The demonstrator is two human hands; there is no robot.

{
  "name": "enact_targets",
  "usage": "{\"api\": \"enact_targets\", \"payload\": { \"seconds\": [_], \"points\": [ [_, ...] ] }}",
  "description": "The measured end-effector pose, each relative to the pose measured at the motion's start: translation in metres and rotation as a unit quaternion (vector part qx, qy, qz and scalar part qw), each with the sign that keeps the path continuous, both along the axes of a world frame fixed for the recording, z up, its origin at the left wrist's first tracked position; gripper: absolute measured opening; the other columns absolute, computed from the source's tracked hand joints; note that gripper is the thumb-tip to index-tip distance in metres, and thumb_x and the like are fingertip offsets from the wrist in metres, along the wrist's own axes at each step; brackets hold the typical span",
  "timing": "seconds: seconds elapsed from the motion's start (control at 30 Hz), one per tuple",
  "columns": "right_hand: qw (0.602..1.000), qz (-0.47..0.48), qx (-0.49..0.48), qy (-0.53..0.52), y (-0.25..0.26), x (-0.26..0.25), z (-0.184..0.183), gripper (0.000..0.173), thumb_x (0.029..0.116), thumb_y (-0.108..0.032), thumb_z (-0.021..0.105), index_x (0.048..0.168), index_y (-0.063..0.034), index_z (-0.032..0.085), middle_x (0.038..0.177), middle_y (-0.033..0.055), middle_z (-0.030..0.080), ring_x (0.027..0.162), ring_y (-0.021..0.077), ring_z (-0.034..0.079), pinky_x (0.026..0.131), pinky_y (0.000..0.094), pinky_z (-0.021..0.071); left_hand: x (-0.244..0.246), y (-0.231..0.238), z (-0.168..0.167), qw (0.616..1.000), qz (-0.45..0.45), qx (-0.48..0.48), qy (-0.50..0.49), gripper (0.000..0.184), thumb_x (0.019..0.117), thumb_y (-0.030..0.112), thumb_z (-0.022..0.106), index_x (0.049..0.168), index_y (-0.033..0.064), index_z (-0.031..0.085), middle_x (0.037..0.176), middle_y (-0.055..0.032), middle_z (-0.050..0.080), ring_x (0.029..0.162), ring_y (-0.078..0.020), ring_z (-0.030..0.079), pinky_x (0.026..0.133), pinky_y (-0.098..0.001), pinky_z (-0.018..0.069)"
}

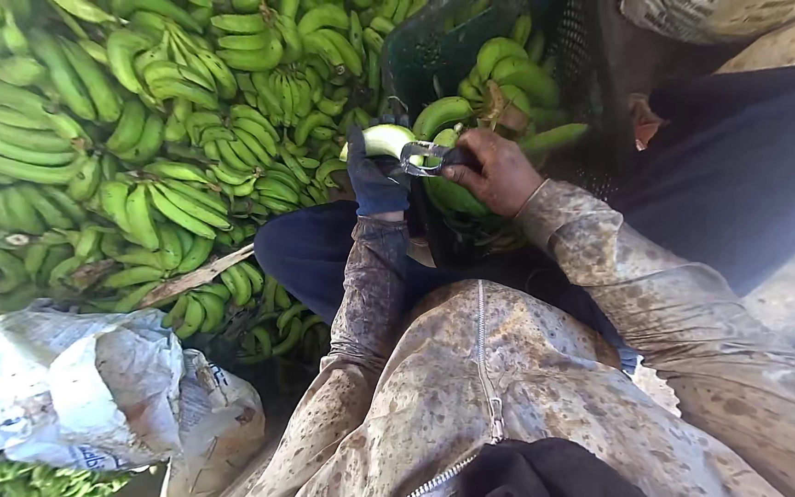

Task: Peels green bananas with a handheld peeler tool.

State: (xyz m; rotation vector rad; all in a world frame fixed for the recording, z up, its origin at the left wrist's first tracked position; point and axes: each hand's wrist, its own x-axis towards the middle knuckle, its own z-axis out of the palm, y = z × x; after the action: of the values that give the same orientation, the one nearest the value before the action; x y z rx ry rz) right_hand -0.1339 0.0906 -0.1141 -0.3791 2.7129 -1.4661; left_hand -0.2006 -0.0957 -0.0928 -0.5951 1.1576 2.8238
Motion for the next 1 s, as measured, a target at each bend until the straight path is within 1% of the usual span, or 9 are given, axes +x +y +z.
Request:
{"api": "enact_targets", "payload": {
  "seconds": [0.17, 0.3, 0.47, 0.6, 0.67, 0.7, 0.8, 0.87, 1.0],
  "points": [
    [0.999, -0.018, -0.017, -0.031, 0.0, -0.011, 0.003, 0.048, 0.1042, -0.044, 0.058, 0.123, 0.0004, 0.06, 0.113, 0.0196, 0.067, 0.104, 0.0315, 0.068, 0.095, 0.0499, 0.0542, 0.0, 0.001, 0.003, 0.995, -0.07, 0.015, 0.072, 0.038, 0.1112, 0.033, 0.022, 0.11, 0.0076, 0.052, 0.096, -0.0112, 0.064, 0.092, -0.0247, 0.066, 0.086, -0.0477, 0.0577],
    [0.998, -0.023, -0.049, -0.017, 0.009, -0.011, 0.008, 0.042, 0.1059, -0.039, 0.055, 0.12, -0.0002, 0.059, 0.101, 0.015, 0.067, 0.092, 0.0228, 0.067, 0.088, 0.0406, 0.0544, 0.01, 0.009, 0.009, 0.968, -0.204, -0.035, 0.144, 0.041, 0.1121, 0.029, 0.024, 0.131, 0.0036, 0.05, 0.111, -0.0117, 0.063, 0.103, -0.0213, 0.065, 0.093, -0.0419, 0.0564],
    [0.999, -0.037, 0.023, -0.026, 0.008, -0.009, 0.009, 0.049, 0.1055, -0.044, 0.055, 0.123, 0.0017, 0.06, 0.121, 0.0231, 0.065, 0.11, 0.0363, 0.067, 0.098, 0.0531, 0.0529, 0.016, 0.031, 0.002, 0.969, -0.093, -0.221, 0.055, 0.05, 0.1124, 0.043, 0.024, 0.136, 0.0065, 0.049, 0.114, -0.0122, 0.063, 0.103, -0.0206, 0.064, 0.091, -0.0438, 0.0569],
    [0.991, -0.088, 0.049, -0.083, 0.031, -0.03, 0.022, 0.051, 0.1072, -0.046, 0.05, 0.122, 0.0005, 0.063, 0.114, 0.0226, 0.068, 0.107, 0.0369, 0.068, 0.096, 0.0555, 0.0525, 0.035, 0.03, 0.0, 0.862, -0.272, -0.415, 0.106, 0.05, 0.1116, 0.036, 0.029, 0.141, 0.0008, 0.05, 0.115, -0.0158, 0.068, 0.097, -0.0233, 0.07, 0.082, -0.0455, 0.0623],
    [0.981, -0.134, 0.055, -0.125, 0.048, -0.038, 0.027, 0.052, 0.1079, -0.047, 0.048, 0.121, 0.0004, 0.063, 0.112, 0.0217, 0.069, 0.107, 0.0353, 0.068, 0.098, 0.0537, 0.0512, 0.046, 0.027, 0.004, 0.765, -0.374, -0.491, 0.181, 0.058, 0.1068, 0.038, 0.033, 0.148, 0.0003, 0.048, 0.128, -0.0135, 0.067, 0.107, -0.0139, 0.068, 0.095, -0.0361, 0.0568],
    [0.977, -0.153, 0.056, -0.135, 0.055, -0.04, 0.028, 0.052, 0.1074, -0.049, 0.048, 0.121, -0.001, 0.062, 0.111, 0.0199, 0.068, 0.107, 0.0332, 0.068, 0.098, 0.0522, 0.0513, 0.049, 0.028, 0.006, 0.773, -0.39, -0.47, 0.173, 0.057, 0.1075, 0.038, 0.035, 0.149, 0.0023, 0.048, 0.123, -0.0118, 0.07, 0.1, -0.0137, 0.071, 0.088, -0.0349, 0.0599],
    [0.986, -0.141, 0.029, -0.084, 0.055, -0.03, 0.028, 0.05, 0.1058, -0.048, 0.052, 0.121, -0.0019, 0.063, 0.109, 0.0167, 0.07, 0.102, 0.0273, 0.069, 0.095, 0.0459, 0.0531, 0.04, 0.033, 0.009, 0.923, -0.299, -0.239, 0.03, 0.047, 0.1113, 0.043, 0.029, 0.133, 0.0075, 0.051, 0.083, -0.0138, 0.066, 0.063, -0.0266, 0.067, 0.054, -0.0438, 0.0608],
    [0.995, -0.093, 0.0, -0.025, 0.042, -0.016, 0.021, 0.049, 0.105, -0.045, 0.054, 0.122, -0.0004, 0.066, 0.112, 0.0176, 0.07, 0.104, 0.0263, 0.069, 0.097, 0.0433, 0.0534, 0.021, 0.025, 0.009, 0.972, -0.219, -0.08, 0.006, 0.051, 0.1109, 0.05, 0.02, 0.109, 0.01, 0.052, 0.076, -0.0082, 0.06, 0.061, -0.0198, 0.062, 0.055, -0.0369, 0.0578],
    [0.998, 0.024, -0.008, 0.053, 0.017, 0.004, 0.007, 0.047, 0.101, -0.038, 0.064, 0.12, 0.0046, 0.066, 0.12, 0.0251, 0.067, 0.113, 0.0366, 0.066, 0.101, 0.0509, 0.0519, -0.006, 0.002, 0.002, 0.992, -0.115, 0.042, -0.034, 0.058, 0.1092, 0.048, 0.013, 0.095, 0.0087, 0.052, 0.076, -0.0072, 0.059, 0.069, -0.0189, 0.062, 0.066, -0.0362, 0.0578]
  ]
}}
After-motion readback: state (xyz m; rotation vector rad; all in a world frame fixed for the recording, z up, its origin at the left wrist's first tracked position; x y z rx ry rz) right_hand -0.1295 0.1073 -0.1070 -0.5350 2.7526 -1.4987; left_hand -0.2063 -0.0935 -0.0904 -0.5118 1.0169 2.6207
